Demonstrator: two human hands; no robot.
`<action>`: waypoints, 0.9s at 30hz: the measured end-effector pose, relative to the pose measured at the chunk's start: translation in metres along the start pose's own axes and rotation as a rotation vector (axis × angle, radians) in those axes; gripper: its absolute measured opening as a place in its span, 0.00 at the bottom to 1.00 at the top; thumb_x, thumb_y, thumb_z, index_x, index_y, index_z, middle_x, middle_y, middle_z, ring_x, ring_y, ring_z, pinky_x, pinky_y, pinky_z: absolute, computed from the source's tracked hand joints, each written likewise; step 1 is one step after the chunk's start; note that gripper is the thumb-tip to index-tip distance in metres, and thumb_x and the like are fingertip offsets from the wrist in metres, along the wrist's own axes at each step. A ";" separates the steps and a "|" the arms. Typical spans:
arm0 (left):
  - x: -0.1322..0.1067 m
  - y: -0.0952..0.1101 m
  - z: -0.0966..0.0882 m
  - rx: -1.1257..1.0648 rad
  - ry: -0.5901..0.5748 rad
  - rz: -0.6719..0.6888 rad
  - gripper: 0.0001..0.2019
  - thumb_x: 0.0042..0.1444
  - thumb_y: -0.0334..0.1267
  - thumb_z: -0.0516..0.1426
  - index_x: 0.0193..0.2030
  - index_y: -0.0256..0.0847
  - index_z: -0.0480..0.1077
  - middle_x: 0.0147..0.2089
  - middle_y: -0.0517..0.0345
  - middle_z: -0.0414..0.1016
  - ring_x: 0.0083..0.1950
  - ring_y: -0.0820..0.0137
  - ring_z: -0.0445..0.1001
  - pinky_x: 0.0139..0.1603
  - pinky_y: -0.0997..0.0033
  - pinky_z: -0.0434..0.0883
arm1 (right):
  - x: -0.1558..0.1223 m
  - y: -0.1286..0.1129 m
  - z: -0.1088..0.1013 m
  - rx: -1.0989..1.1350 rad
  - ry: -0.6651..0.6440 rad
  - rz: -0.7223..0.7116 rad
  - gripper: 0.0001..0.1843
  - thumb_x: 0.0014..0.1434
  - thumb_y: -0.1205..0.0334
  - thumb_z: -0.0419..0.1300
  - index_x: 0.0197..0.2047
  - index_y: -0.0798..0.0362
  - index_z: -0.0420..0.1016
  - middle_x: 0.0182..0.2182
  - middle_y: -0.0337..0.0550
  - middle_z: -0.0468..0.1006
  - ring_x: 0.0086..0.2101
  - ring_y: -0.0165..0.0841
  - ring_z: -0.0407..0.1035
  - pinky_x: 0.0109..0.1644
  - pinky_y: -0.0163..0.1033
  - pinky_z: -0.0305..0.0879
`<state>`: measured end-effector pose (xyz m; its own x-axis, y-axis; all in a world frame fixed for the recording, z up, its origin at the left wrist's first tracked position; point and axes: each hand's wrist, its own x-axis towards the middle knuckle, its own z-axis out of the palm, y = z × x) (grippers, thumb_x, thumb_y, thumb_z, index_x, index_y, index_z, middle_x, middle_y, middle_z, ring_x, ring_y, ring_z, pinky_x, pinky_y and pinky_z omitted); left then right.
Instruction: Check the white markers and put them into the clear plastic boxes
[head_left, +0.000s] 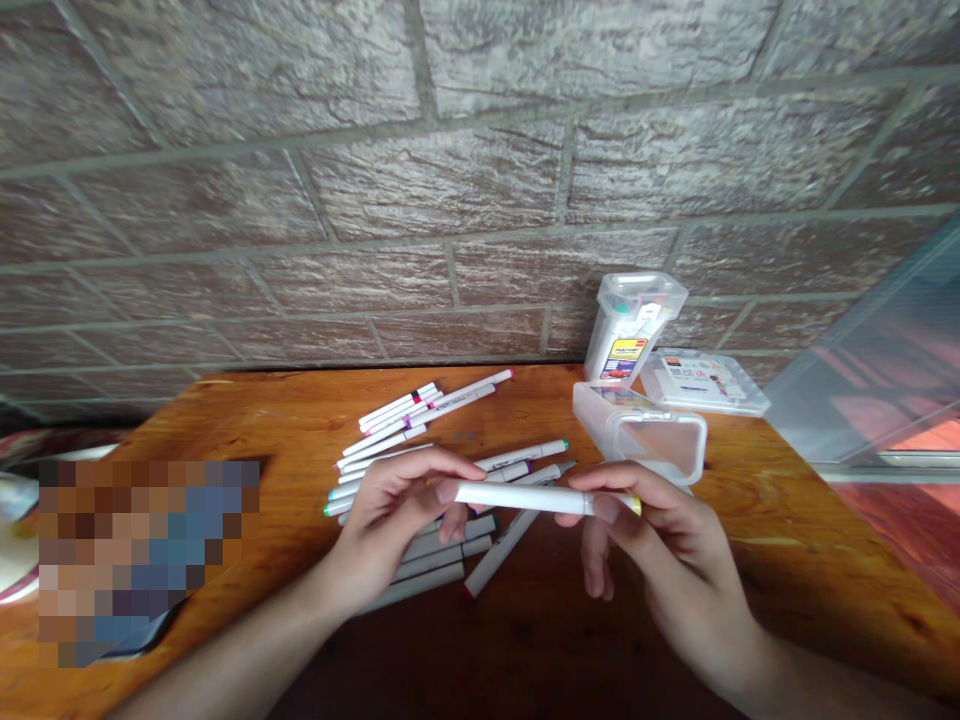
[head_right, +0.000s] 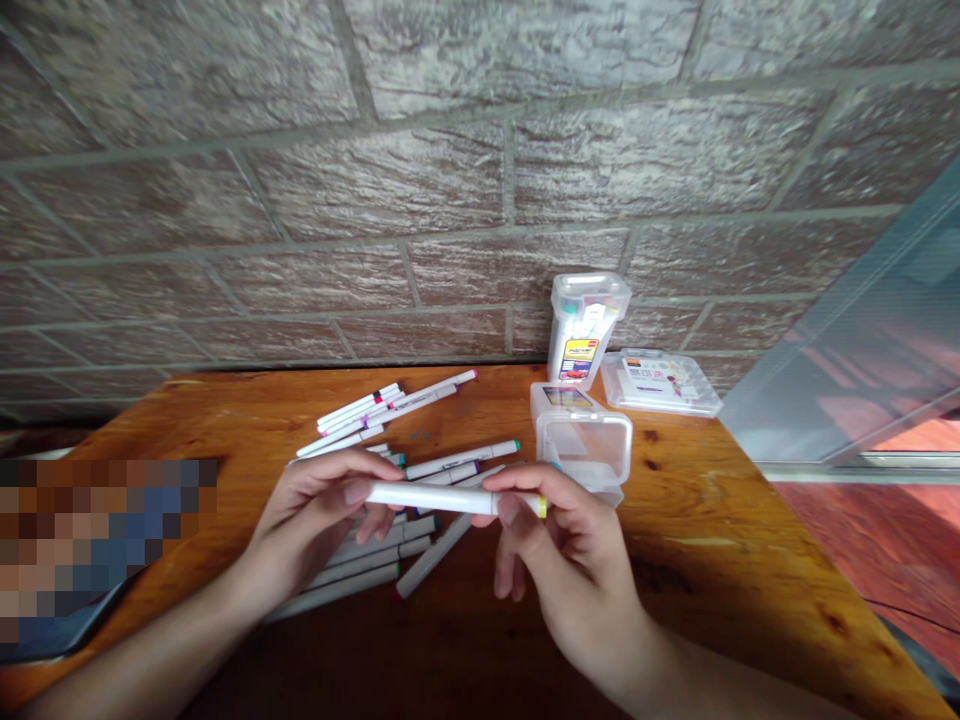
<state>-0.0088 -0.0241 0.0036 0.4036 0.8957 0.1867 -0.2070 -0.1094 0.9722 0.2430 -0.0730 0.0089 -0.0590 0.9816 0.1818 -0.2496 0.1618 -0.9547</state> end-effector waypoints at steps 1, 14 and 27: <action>-0.001 0.000 0.000 0.007 0.002 0.001 0.10 0.67 0.41 0.63 0.49 0.40 0.83 0.29 0.58 0.77 0.28 0.74 0.73 0.33 0.74 0.72 | 0.000 0.000 0.000 -0.001 -0.001 -0.003 0.07 0.71 0.56 0.65 0.47 0.46 0.83 0.31 0.39 0.85 0.17 0.25 0.73 0.21 0.29 0.73; 0.009 0.020 0.016 0.324 0.102 0.175 0.08 0.53 0.26 0.70 0.39 0.39 0.84 0.31 0.59 0.84 0.27 0.76 0.77 0.29 0.83 0.72 | 0.002 -0.004 0.006 -0.140 0.034 -0.065 0.06 0.64 0.65 0.71 0.44 0.49 0.80 0.19 0.30 0.76 0.14 0.24 0.71 0.17 0.24 0.71; 0.007 0.021 0.014 0.364 0.128 0.203 0.13 0.47 0.24 0.72 0.39 0.40 0.85 0.35 0.56 0.89 0.31 0.73 0.84 0.33 0.84 0.77 | -0.002 -0.005 0.002 -0.127 0.001 -0.080 0.07 0.69 0.55 0.67 0.48 0.48 0.81 0.26 0.38 0.83 0.16 0.25 0.73 0.20 0.27 0.72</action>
<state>0.0025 -0.0264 0.0273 0.2685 0.8839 0.3829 0.0662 -0.4135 0.9081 0.2427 -0.0758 0.0138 -0.0428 0.9650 0.2587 -0.1288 0.2514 -0.9593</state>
